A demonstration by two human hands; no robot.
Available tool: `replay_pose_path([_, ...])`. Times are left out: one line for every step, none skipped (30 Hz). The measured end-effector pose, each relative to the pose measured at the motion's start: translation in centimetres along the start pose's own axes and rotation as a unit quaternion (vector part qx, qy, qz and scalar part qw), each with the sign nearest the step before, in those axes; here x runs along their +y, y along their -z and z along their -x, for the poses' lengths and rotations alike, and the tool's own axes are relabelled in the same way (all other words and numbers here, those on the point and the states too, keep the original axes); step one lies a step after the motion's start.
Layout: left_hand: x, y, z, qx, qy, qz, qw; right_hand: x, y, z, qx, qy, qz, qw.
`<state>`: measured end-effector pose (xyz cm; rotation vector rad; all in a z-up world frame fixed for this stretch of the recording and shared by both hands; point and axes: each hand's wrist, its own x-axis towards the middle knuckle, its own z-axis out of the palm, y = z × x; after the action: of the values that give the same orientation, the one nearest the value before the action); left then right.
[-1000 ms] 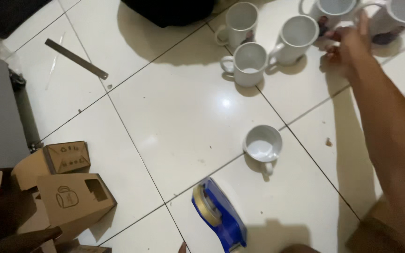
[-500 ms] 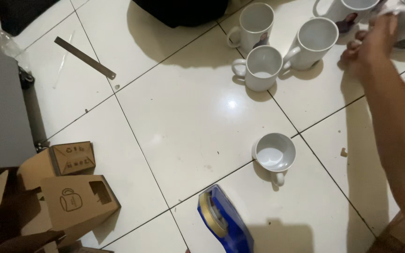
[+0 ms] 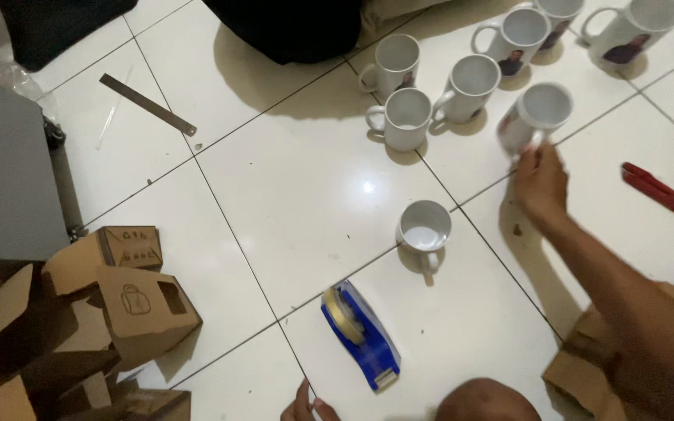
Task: The person sits on the floor and packs white ceramic mugs into small cardboard boxes. They place a mug inside a box, close the flaps, and secure the box with tape from a dispenser. The process is repeated for multiple mugs.
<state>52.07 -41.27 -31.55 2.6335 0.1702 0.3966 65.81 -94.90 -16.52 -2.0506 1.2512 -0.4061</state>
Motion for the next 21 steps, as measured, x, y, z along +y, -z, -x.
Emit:
replay_pose_path([1.8, 1.8, -0.4, -0.019, 0.005, -0.034, 0.999, -0.3, 0.7, 1.9, -0.042, 0.007, 0.027, 0.999])
replay_pose_path([3.1, 3.0, -0.6, -0.021, 0.006, -0.032, 0.999, 0.6, 0.7, 3.2, -0.041, 0.008, 0.029, 0.999])
replay_pose_path([4.4, 4.1, -0.8, -0.001, -0.023, -0.056, 0.998, 1.6, 0.8, 4.4, -0.070, 0.023, 0.055, 0.996])
replay_pose_path([5.8, 5.1, -1.2, 0.019, -0.053, -0.078, 0.995, 2.5, 0.9, 5.4, -0.096, 0.038, 0.081, 0.991])
replay_pose_path([6.2, 5.6, -1.4, 0.017, -0.054, -0.075, 0.996, 1.8, 1.7, 7.2, -0.093, 0.038, 0.083, 0.991])
replay_pose_path([6.6, 6.1, -1.7, 0.021, -0.066, -0.103, 0.992, 1.1, 2.6, 8.9, -0.125, 0.027, 0.088, 0.988])
replay_pose_path([7.0, 6.6, -2.0, 0.026, -0.078, -0.132, 0.988, 0.5, 3.4, 10.6, -0.156, 0.015, 0.093, 0.983])
replay_pose_path([7.0, 6.6, -1.8, 0.024, -0.080, -0.128, 0.988, 0.4, 4.1, 11.8, -0.152, 0.014, 0.095, 0.984])
replay_pose_path([7.0, 6.6, -1.6, 0.011, -0.055, -0.131, 0.990, 0.3, 4.8, 12.8, -0.180, 0.015, 0.093, 0.979])
replay_pose_path([7.1, 6.4, -1.4, -0.002, -0.029, -0.134, 0.991, 0.2, 5.3, 13.7, -0.209, 0.017, 0.090, 0.974])
replay_pose_path([7.3, 6.4, -1.6, -0.002, -0.029, -0.131, 0.991, 0.9, 5.4, 14.3, -0.205, 0.017, 0.092, 0.974])
replay_pose_path([7.4, 6.4, -1.8, 0.053, -0.067, -0.099, 0.991, 1.6, 5.5, 15.0, -0.231, 0.051, 0.091, 0.967])
replay_pose_path([7.5, 6.3, -2.0, 0.108, -0.103, -0.067, 0.987, 2.3, 5.5, 15.7, -0.256, 0.085, 0.090, 0.959])
replay_pose_path([7.2, 6.2, -1.7, 0.106, -0.104, -0.064, 0.987, 2.6, 5.9, 16.2, -0.253, 0.083, 0.092, 0.959])
replay_pose_path([6.9, 6.0, -1.4, 0.073, -0.078, -0.069, 0.992, 2.8, 6.3, 16.6, -0.282, 0.090, 0.104, 0.950])
replay_pose_path([6.6, 5.8, -1.3, 0.041, -0.055, -0.075, 0.995, 3.1, 6.5, 17.1, -0.311, 0.095, 0.114, 0.939])
replay_pose_path([6.7, 5.7, -1.2, 0.039, -0.058, -0.073, 0.995, 2.8, 7.7, 16.9, -0.308, 0.092, 0.114, 0.940])
replay_pose_path([6.7, 5.7, -1.4, 0.047, -0.071, -0.052, 0.995, 2.4, 8.6, 16.9, -0.343, 0.084, 0.168, 0.920])
replay_pose_path([6.7, 5.7, -1.5, 0.054, -0.084, -0.030, 0.995, 2.0, 9.5, 16.7, -0.377, 0.076, 0.220, 0.897])
replay_pose_path([3.0, 2.7, -0.9, 0.053, -0.093, -0.034, 0.994, 2.7, 10.3, 15.3, -0.377, 0.071, 0.212, 0.899])
replay_pose_path([-0.8, -0.3, -0.5, 0.072, -0.089, 0.050, 0.992, 3.5, 11.0, 13.9, -0.321, 0.037, 0.202, 0.925])
